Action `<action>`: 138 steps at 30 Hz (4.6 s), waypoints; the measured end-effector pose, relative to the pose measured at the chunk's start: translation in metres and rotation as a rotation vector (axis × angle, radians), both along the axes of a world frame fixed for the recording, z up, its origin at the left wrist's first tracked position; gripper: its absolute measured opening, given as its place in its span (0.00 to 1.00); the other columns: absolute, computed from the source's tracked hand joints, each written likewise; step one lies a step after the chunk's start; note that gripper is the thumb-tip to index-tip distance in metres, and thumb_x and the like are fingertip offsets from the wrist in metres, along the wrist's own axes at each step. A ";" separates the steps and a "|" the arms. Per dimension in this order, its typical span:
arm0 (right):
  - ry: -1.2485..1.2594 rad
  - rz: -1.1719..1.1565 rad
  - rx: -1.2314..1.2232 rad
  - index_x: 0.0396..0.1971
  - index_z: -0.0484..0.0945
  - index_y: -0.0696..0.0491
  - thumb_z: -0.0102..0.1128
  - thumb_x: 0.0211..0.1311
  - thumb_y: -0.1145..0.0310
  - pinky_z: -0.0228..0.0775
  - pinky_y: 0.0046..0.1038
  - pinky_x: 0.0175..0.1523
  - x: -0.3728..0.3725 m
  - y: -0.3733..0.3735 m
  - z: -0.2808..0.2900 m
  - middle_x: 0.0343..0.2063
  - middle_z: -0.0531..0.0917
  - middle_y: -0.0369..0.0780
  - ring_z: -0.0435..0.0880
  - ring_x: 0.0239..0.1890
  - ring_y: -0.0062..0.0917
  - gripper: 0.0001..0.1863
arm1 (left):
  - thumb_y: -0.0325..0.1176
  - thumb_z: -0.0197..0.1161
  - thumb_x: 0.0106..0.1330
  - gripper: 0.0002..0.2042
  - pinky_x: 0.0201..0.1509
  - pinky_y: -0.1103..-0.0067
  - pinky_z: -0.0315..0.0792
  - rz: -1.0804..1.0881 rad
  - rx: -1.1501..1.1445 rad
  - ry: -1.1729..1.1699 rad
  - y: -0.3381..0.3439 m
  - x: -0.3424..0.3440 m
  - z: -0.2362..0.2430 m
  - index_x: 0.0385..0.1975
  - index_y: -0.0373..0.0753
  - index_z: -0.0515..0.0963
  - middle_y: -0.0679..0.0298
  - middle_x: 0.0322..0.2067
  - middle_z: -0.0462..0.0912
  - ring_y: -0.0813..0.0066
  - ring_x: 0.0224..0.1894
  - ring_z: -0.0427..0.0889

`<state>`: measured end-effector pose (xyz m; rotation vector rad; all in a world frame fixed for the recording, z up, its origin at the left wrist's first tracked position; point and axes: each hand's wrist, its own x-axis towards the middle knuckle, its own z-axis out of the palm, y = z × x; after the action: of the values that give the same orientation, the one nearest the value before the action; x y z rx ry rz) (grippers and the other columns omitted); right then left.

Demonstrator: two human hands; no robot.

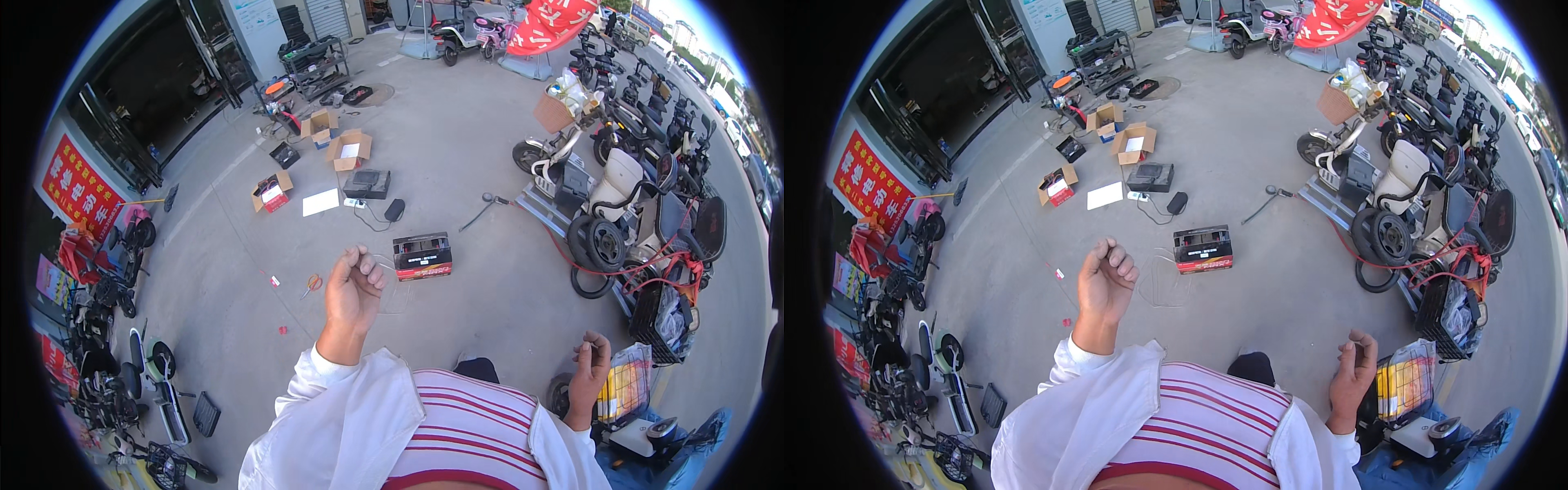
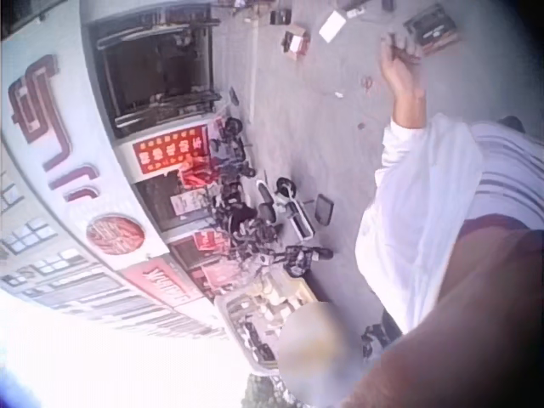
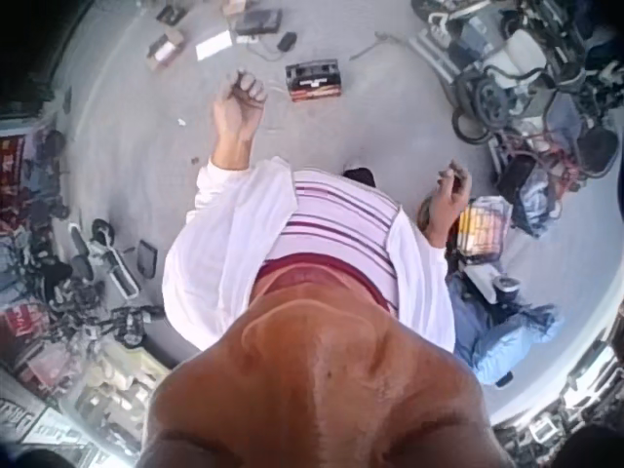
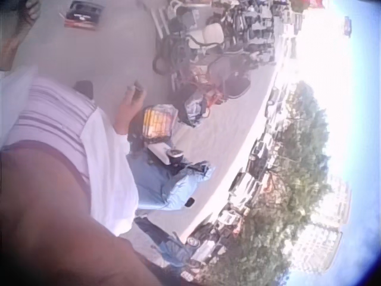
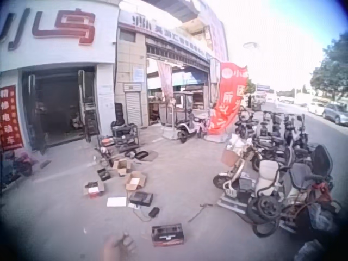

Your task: The person uses a screwdriver to remove and reattach screws on the rear light assembly of a white electric scooter. They adjust the taillight and reflectors, then walk to a tool cart to select a different screwdriver before returning to continue tightening components on the scooter's rear.

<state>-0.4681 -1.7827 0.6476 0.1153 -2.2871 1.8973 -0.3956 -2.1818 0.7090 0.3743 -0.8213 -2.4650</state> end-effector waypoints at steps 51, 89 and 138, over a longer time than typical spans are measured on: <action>1.455 1.802 0.463 0.39 0.78 0.59 0.65 0.50 0.68 0.76 0.41 0.27 -1.576 -1.045 0.266 0.28 0.80 0.47 0.85 0.28 0.37 0.16 | 0.34 0.48 0.74 0.07 0.29 0.80 0.61 0.965 0.063 -0.004 -0.773 -1.386 -0.015 0.36 0.42 0.73 0.71 0.22 0.65 0.78 0.24 0.63; 0.186 2.272 0.819 0.49 0.77 0.59 0.62 0.65 0.61 0.73 0.32 0.38 -2.387 -2.143 0.053 0.31 0.83 0.44 0.82 0.30 0.30 0.19 | 0.36 0.50 0.75 0.07 0.29 0.82 0.61 1.537 0.195 -0.095 -1.671 -2.079 -0.068 0.39 0.43 0.73 0.73 0.22 0.64 0.81 0.24 0.63; 1.282 2.154 0.943 0.73 0.53 0.44 0.75 0.44 0.42 0.54 0.60 0.66 -2.007 -3.105 -0.218 0.69 0.57 0.55 0.53 0.71 0.57 0.57 | 0.35 0.53 0.74 0.06 0.25 0.80 0.59 2.567 0.732 -0.056 -2.296 -2.214 -0.119 0.37 0.41 0.73 0.72 0.21 0.68 0.80 0.22 0.62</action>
<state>-2.4753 -4.8881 0.4293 3.2151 -1.1174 -0.2377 -2.6099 -4.4782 0.5904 0.8413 0.6179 -0.1072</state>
